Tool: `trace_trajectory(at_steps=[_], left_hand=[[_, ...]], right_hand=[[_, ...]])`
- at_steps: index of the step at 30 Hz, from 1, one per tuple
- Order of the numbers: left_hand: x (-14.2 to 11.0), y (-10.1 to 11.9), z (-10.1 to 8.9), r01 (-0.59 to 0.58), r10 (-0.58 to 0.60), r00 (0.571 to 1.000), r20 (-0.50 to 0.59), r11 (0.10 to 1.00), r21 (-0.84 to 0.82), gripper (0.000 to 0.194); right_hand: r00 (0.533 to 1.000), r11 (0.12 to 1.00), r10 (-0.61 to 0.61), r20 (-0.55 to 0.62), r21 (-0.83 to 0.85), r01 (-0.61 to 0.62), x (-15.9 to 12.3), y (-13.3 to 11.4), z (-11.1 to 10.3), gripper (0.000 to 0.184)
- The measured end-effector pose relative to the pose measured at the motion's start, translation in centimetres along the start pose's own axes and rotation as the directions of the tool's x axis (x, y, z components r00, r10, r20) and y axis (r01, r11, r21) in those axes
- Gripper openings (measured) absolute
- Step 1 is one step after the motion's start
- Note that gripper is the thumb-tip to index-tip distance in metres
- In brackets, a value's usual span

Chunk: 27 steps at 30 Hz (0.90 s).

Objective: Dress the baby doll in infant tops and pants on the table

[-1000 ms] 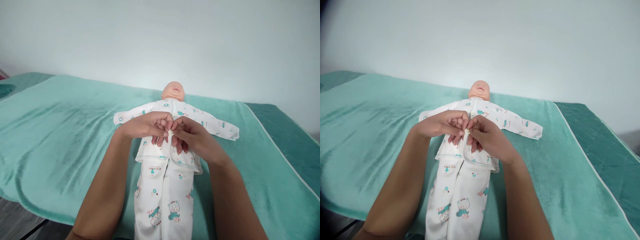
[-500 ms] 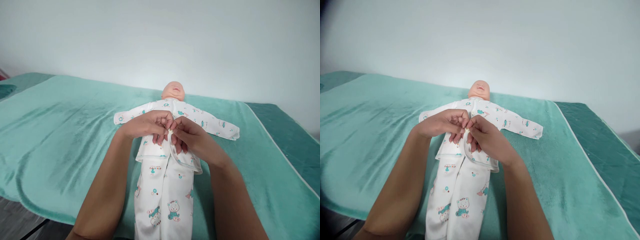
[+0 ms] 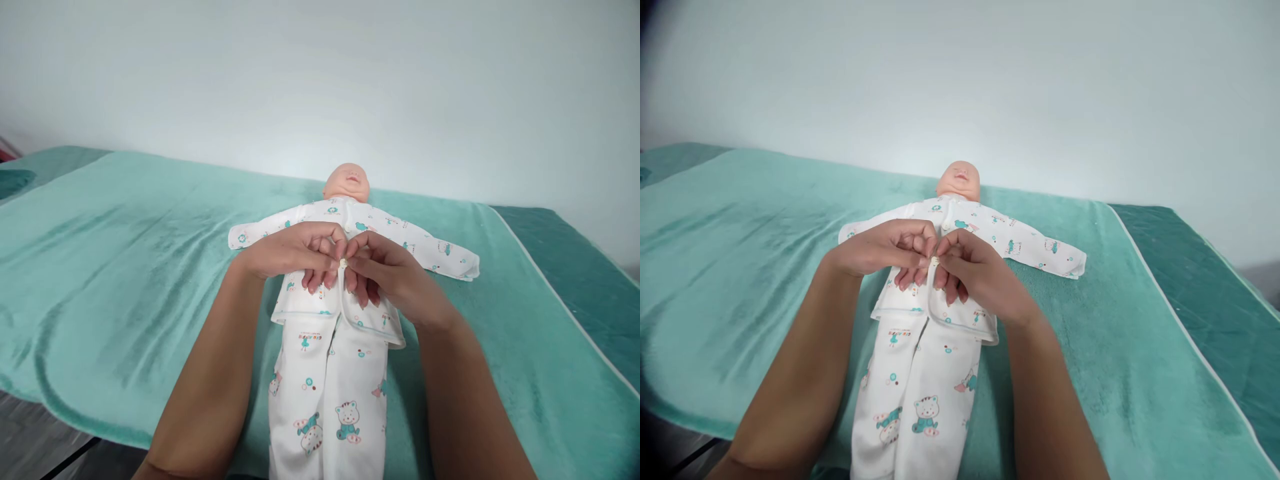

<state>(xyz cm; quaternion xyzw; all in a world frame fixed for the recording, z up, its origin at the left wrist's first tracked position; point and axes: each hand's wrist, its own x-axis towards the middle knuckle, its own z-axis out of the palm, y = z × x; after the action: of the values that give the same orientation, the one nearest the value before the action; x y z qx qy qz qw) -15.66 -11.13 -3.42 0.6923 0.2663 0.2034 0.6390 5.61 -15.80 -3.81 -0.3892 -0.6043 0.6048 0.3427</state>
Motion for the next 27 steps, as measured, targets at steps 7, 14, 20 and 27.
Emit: trace_trajectory(at_steps=[7,14,20,27], left_hand=[[1.3,-1.1,0.1,-0.282,0.272,0.853,-0.445,0.958,0.045,0.010],[3.3,-2.2,0.8,-0.202,0.479,0.620,-0.622,0.863,0.464,0.023],[3.9,-2.4,1.3,-0.102,0.487,0.748,-0.451,0.756,0.647,0.038],[4.0,-2.3,1.3,0.009,0.415,0.743,-0.525,0.779,0.627,0.040]], right_hand=[[0.976,0.974,-0.132,-0.173,0.160,0.160,0.2,0.3,-0.4,0.008],[0.762,0.925,-0.373,-0.529,-0.149,0.349,1.4,1.8,0.2,0.004],[0.798,0.860,-0.403,-0.448,-0.483,0.163,2.8,3.2,-0.1,0.031],[0.847,0.805,-0.386,-0.366,-0.582,0.115,4.6,3.0,-1.5,0.039]])
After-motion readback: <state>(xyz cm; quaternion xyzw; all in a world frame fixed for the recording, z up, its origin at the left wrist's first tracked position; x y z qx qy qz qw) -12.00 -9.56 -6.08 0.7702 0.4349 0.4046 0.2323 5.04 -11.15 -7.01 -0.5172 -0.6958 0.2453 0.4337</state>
